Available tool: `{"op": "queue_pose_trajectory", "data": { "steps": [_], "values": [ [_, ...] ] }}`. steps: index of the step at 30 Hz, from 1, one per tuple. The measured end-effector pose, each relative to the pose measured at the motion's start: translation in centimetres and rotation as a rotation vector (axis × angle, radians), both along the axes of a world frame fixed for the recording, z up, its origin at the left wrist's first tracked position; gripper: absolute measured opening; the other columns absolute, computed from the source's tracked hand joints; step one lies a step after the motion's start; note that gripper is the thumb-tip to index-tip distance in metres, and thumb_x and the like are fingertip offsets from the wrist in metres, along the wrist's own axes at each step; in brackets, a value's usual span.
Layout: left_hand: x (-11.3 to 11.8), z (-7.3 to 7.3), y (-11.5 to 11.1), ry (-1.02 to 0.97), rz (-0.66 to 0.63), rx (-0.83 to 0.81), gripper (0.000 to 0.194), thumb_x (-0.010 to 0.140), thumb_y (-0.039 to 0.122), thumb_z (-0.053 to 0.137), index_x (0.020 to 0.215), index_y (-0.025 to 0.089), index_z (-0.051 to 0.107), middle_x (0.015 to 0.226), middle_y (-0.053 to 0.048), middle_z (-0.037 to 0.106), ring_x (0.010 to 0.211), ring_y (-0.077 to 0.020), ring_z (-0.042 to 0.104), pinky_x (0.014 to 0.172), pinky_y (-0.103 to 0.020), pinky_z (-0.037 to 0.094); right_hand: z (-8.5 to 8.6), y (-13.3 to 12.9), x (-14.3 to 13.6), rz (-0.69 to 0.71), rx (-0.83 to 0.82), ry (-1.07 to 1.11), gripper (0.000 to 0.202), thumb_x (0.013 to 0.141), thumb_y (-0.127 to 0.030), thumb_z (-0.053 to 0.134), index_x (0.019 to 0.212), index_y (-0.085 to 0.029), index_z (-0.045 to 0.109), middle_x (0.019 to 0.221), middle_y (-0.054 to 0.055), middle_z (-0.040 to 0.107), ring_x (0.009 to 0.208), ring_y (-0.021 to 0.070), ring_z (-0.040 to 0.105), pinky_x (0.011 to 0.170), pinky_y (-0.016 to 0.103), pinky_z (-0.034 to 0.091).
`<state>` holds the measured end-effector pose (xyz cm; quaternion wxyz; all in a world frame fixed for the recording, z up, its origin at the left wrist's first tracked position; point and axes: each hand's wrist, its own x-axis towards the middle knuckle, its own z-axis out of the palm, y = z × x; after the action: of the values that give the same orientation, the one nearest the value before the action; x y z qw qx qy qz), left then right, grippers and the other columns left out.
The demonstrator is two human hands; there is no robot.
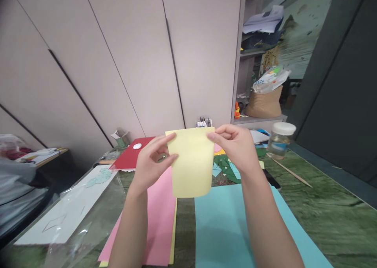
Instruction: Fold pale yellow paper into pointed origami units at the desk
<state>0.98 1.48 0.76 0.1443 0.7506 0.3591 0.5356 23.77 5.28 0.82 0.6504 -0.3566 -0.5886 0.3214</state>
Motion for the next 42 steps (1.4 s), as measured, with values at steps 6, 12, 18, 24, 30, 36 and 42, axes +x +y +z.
{"op": "queue_pose_trajectory", "data": {
  "steps": [6,12,18,24,30,36,42],
  "values": [
    [0.1,-0.1,-0.2,-0.023,-0.023,0.012,0.05,0.077,0.012,0.063,0.123,0.031,0.058,0.112,-0.006,0.06,0.075,-0.0096,0.057,0.071,-0.024,0.051,0.1,-0.1,-0.4,-0.039,0.057,-0.025,0.02,0.07,-0.03,0.073,0.061,-0.02,0.059,0.046,-0.006,0.048,0.045,0.0073,0.039,0.046,0.023,0.032],
    [0.2,0.0,-0.3,-0.035,-0.021,0.0,0.05,0.077,0.012,0.063,0.123,0.031,0.058,0.113,-0.006,0.06,0.07,-0.0083,0.056,0.07,-0.024,0.051,0.3,-0.1,-0.5,-0.042,0.065,-0.022,0.016,0.069,-0.031,0.074,0.064,-0.021,0.063,0.052,-0.004,0.058,0.048,0.0094,0.047,0.048,0.024,0.038],
    [0.1,-0.2,0.0,-0.096,-0.033,-0.026,0.048,0.077,0.015,0.064,0.123,0.03,0.059,0.109,-0.006,0.06,0.066,-0.0066,0.054,0.064,-0.022,0.052,0.1,0.3,0.0,0.048,-0.035,-0.064,0.016,0.065,-0.033,0.077,0.068,-0.02,0.068,0.066,0.001,0.069,0.058,0.0137,0.059,0.051,0.024,0.045],
    [0.1,-0.2,0.3,-0.128,-0.053,-0.07,0.048,0.076,0.015,0.065,0.122,0.029,0.059,0.112,-0.007,0.058,0.067,-0.0066,0.056,0.064,-0.022,0.053,0.1,0.1,-0.3,-0.046,0.03,-0.074,0.016,0.064,-0.032,0.077,0.062,-0.019,0.067,0.058,0.0,0.066,0.052,0.0121,0.055,0.048,0.024,0.042],
    [0.4,-0.3,0.4,-0.166,-0.038,-0.041,0.047,0.076,0.016,0.065,0.122,0.028,0.06,0.116,-0.008,0.058,0.066,-0.0058,0.054,0.065,-0.022,0.053,0.1,-0.1,-0.8,-0.17,0.068,-0.064,0.013,0.066,-0.031,0.076,0.065,-0.02,0.069,0.058,0.0,0.067,0.052,0.0123,0.056,0.05,0.024,0.044],
    [0.2,-0.2,0.5,-0.227,-0.031,-0.028,0.047,0.076,0.017,0.066,0.121,0.028,0.06,0.119,-0.008,0.058,0.063,-0.0056,0.053,0.064,-0.023,0.053,0.2,-0.1,-0.7,0.021,-0.009,-0.111,0.016,0.067,-0.034,0.074,0.063,-0.02,0.069,0.059,0.0,0.067,0.05,0.0118,0.056,0.046,0.024,0.044],
    [0.3,-0.3,0.4,-0.227,-0.025,-0.021,0.048,0.076,0.015,0.066,0.121,0.03,0.06,0.118,-0.007,0.057,0.064,-0.0051,0.054,0.067,-0.024,0.053,-0.2,-0.1,-1.1,-0.082,0.027,-0.083,0.017,0.065,-0.033,0.076,0.06,-0.019,0.067,0.053,-0.001,0.064,0.045,0.0104,0.051,0.043,0.023,0.039]
  ]
}}
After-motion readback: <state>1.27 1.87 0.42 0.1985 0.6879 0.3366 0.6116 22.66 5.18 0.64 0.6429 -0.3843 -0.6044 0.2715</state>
